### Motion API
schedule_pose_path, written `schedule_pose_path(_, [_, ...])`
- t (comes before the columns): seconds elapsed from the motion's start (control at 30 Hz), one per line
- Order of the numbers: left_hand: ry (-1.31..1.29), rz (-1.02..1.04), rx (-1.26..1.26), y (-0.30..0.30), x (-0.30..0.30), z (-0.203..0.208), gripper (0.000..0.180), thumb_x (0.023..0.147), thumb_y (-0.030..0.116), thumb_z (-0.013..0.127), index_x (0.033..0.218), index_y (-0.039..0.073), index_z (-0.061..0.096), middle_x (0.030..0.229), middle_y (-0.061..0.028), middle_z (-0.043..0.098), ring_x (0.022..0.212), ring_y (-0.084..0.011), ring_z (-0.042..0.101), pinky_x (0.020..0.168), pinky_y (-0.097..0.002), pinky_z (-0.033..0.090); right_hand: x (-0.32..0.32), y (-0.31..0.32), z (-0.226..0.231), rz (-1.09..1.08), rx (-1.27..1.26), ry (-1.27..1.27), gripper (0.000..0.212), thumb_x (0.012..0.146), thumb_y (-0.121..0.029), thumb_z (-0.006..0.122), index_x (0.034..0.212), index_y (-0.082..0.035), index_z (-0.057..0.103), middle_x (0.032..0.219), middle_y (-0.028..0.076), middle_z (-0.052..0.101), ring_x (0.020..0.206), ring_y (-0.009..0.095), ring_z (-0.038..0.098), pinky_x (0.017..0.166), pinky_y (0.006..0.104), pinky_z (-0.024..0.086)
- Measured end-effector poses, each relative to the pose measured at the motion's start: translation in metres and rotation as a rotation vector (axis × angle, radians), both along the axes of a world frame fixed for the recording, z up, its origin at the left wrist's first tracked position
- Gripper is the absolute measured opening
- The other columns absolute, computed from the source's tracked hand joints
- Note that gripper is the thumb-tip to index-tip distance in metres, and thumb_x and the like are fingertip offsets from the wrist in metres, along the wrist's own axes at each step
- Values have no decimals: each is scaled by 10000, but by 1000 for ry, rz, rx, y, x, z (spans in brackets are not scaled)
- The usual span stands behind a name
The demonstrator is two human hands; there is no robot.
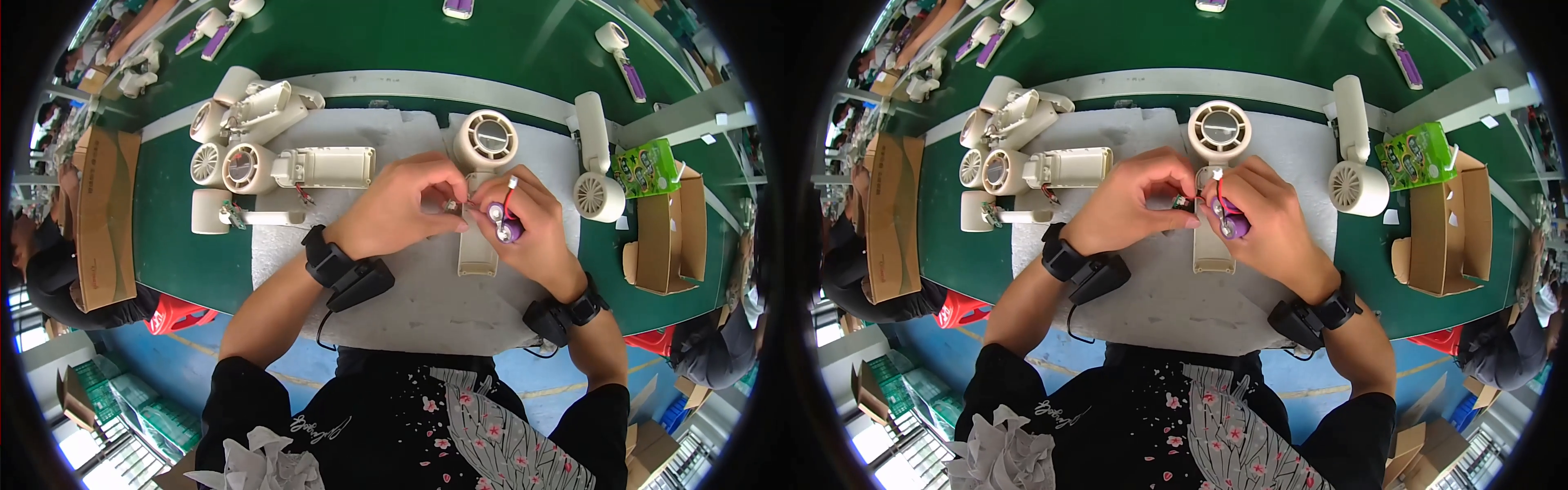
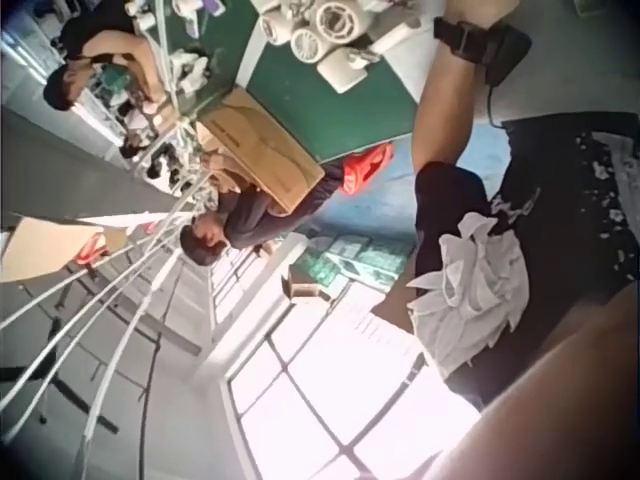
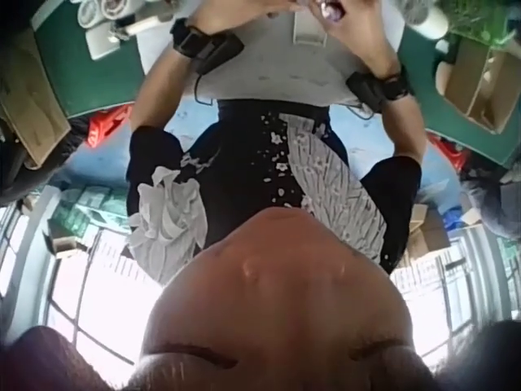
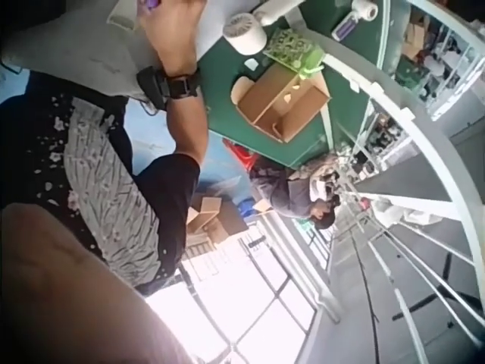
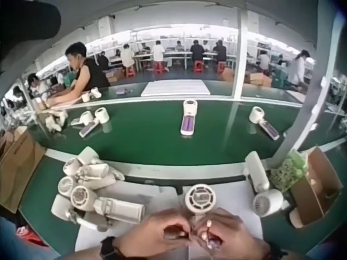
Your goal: The person connects a circuit board and battery pack into a fan housing, then sets it aside. After picking up a carton, the person repeats the process by connecting a battery and circuit board into a second fan housing.
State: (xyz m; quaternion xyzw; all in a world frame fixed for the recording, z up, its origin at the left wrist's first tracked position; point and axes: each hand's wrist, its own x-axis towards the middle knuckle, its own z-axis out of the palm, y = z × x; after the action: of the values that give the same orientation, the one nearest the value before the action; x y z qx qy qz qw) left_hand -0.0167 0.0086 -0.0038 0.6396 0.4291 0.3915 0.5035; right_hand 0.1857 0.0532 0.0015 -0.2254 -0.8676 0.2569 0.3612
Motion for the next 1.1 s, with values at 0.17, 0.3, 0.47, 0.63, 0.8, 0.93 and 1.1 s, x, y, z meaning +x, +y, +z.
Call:
schedule_pose_path(0.17, [75,11,49,-4,-4,4,241,761,-38,731,966,14,615,987,-46,605,872,-137,617,789,-265,526,-3,-3,-2,-21,-2,-38,253,660,85,743,803,-42,579,806,79,659,739,252,587,643,321,481])
schedule_pose_path(0.3, [90,54,104,-4,-3,3,222,769,-9,734,961,15,626,959,-51,641,846,-135,627,782,-268,530,-3,-3,0,-10,-11,-64,257,652,85,747,805,-45,586,798,78,660,739,254,586,651,326,482])
schedule_pose_path(0.47, [51,87,-55,-6,-5,5,221,765,-1,727,965,21,635,899,-63,651,816,-155,632,747,-279,530,-5,-7,1,-23,-25,-84,270,628,84,747,805,-45,590,788,68,658,747,253,579,652,332,479])
schedule_pose_path(0.63, [120,20,52,-6,-6,5,224,746,-45,693,950,36,651,889,-67,650,774,-179,628,709,-291,522,-5,-9,1,-46,-12,-126,278,614,87,734,804,-53,588,772,62,643,754,263,569,645,333,473])
schedule_pose_path(0.8, [160,114,419,-3,-5,-5,264,727,-96,634,938,58,672,900,-75,645,753,-217,622,690,-298,511,-6,-10,3,-57,3,-137,282,609,87,726,797,-63,578,744,54,617,746,269,552,634,329,464])
schedule_pose_path(0.93, [213,60,256,-6,-8,0,276,725,-108,614,929,62,684,925,-93,630,770,-254,620,685,-307,509,-8,-9,0,-44,29,-139,283,604,78,728,791,-65,570,730,50,604,740,264,536,627,328,458])
schedule_pose_path(1.1, [152,52,275,-10,-1,5,253,737,-107,624,936,45,663,954,-91,625,783,-233,632,678,-301,516,-7,-9,1,-42,-14,-104,271,616,72,722,782,-66,558,724,50,596,731,259,521,621,324,449])
